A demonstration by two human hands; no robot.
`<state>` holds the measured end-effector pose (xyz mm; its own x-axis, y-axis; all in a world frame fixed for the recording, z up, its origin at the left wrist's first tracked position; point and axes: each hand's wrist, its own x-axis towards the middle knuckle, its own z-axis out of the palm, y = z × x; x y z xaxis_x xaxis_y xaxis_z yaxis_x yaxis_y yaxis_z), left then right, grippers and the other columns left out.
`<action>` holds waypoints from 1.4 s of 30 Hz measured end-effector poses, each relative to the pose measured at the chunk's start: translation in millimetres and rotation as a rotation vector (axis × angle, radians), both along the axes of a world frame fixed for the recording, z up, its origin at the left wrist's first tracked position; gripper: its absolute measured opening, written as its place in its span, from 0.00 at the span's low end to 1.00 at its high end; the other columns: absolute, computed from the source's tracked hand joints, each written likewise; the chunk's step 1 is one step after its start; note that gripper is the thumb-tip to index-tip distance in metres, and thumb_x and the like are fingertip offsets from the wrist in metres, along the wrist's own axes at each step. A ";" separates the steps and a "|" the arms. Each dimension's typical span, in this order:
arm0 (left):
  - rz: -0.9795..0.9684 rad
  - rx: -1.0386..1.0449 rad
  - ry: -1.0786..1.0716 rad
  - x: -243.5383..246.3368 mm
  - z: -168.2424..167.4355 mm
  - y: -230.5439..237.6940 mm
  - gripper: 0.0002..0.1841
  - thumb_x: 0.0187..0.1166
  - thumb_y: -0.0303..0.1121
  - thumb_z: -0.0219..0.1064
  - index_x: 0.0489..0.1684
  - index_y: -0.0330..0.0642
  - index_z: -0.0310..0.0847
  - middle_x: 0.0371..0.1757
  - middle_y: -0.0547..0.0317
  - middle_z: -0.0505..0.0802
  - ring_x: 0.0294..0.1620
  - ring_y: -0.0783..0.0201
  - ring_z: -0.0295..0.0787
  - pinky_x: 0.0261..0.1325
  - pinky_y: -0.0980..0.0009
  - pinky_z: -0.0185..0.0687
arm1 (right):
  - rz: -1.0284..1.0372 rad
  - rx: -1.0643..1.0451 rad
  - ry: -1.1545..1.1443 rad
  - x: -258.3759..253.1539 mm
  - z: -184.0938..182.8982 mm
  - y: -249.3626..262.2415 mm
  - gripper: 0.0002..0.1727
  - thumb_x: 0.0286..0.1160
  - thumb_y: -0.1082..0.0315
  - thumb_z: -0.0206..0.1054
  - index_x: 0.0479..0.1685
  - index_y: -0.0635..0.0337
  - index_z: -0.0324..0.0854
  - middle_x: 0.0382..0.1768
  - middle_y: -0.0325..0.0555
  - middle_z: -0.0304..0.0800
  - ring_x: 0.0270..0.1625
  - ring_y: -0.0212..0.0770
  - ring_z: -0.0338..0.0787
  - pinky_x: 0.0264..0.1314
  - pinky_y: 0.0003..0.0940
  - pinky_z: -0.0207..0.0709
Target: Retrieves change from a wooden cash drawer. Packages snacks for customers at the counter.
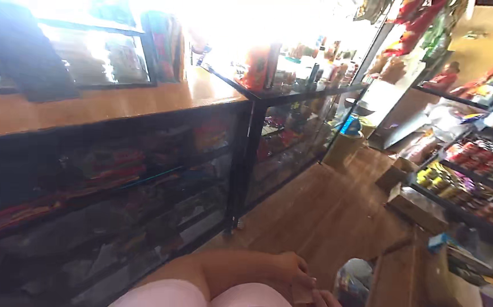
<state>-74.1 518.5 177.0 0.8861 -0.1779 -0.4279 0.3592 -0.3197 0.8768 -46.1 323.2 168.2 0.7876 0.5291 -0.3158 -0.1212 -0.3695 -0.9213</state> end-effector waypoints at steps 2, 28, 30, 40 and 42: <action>0.157 -0.051 -0.046 -0.4 5.1 18.5 0.19 0.86 0.40 0.66 0.55 0.27 0.82 0.46 0.43 0.89 0.46 0.57 0.85 0.58 0.54 0.80 | 0.034 0.025 0.062 16.9 4.6 23.6 0.15 0.87 0.70 0.61 0.52 0.80 0.78 0.39 0.54 0.89 0.40 0.33 0.89 0.52 0.33 0.85; 0.949 -0.273 -0.323 162.1 154.0 165.7 0.21 0.85 0.15 0.50 0.74 0.32 0.76 0.62 0.49 0.88 0.51 0.66 0.89 0.56 0.67 0.87 | 0.418 0.445 -1.028 276.6 123.6 278.7 0.20 0.76 0.73 0.68 0.64 0.76 0.82 0.56 0.67 0.90 0.54 0.50 0.92 0.58 0.42 0.86; 0.995 -0.118 -0.495 133.6 176.6 185.5 0.20 0.84 0.18 0.56 0.73 0.32 0.78 0.67 0.46 0.87 0.56 0.64 0.89 0.59 0.66 0.87 | 0.457 0.551 -1.012 247.7 152.3 311.2 0.21 0.79 0.72 0.65 0.66 0.78 0.79 0.58 0.66 0.90 0.54 0.44 0.91 0.58 0.35 0.84; 1.053 0.738 -0.831 -27.1 274.5 304.3 0.17 0.81 0.24 0.68 0.67 0.33 0.81 0.58 0.43 0.91 0.52 0.57 0.92 0.60 0.60 0.87 | 0.608 0.617 -0.901 100.0 265.4 446.2 0.19 0.78 0.69 0.73 0.65 0.64 0.83 0.50 0.52 0.92 0.44 0.39 0.92 0.52 0.41 0.87; 1.006 0.823 -0.845 -45.1 292.0 330.1 0.17 0.79 0.24 0.70 0.65 0.33 0.82 0.51 0.43 0.92 0.49 0.56 0.92 0.58 0.59 0.88 | 0.669 0.613 -0.832 86.0 282.8 471.6 0.17 0.79 0.69 0.72 0.64 0.63 0.83 0.48 0.50 0.91 0.40 0.38 0.92 0.49 0.40 0.89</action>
<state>-119.1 848.6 469.0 0.5170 0.6437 0.5643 0.2226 -0.7376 0.6374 39.9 794.8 451.0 0.1474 0.7898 0.5953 0.6329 0.3872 -0.6704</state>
